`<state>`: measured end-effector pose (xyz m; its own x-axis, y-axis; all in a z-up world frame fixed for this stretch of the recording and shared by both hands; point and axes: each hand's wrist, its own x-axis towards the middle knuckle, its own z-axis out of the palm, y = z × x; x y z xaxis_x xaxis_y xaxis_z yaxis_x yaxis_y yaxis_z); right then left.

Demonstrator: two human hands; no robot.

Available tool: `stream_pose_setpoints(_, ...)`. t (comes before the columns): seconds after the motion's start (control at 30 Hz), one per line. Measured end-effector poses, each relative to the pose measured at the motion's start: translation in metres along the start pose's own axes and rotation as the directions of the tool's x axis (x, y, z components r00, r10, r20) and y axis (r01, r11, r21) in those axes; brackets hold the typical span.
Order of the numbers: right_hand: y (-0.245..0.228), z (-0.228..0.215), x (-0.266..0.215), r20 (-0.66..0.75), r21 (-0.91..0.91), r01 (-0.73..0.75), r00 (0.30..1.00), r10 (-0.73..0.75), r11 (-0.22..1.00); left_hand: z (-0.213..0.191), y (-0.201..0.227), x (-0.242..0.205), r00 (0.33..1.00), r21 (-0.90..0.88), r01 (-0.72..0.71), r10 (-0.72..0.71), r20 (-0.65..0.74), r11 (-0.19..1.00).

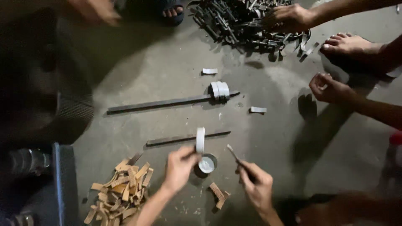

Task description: The person applies a white substance from a small metal container onto small, curved metal pieces using a small metal spatula. They then place the coated pieces onto a metal rod on the floor. The person repeats this process for several pieces.

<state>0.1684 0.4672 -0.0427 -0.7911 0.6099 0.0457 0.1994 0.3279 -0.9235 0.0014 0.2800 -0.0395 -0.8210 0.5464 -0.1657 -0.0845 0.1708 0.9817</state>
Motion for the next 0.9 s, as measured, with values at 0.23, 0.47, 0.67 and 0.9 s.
stream_pose_setpoints(0.23, 0.054, -0.001, -0.047, 0.060, 0.030, -0.253, 0.966, 0.251, 0.967, 0.035, -0.068, 0.175, 0.966, 0.329, 0.123, -0.037, -0.255, 0.936)
stream_pose_setpoints(0.47, 0.070, -0.007, -0.054, 0.109, -0.128, -0.378, 0.914, 0.391, 0.917, 0.066, -0.091, 0.219, 0.965, 0.439, 0.046, 0.073, -0.250, 0.897)
stream_pose_setpoints(0.67, 0.027, -0.003, -0.020, 0.138, -0.075, -0.263, 0.953, 0.271, 0.962, 0.041, -0.125, 0.191, 0.971, 0.544, -0.199, 0.239, -0.002, 0.815)
stream_pose_setpoints(0.9, 0.010, -0.007, -0.011, 0.092, -0.214, -0.091, 0.989, 0.113, 0.973, 0.003, -0.113, -0.008, 0.629, 0.567, -0.729, 0.703, 0.333, 0.383)
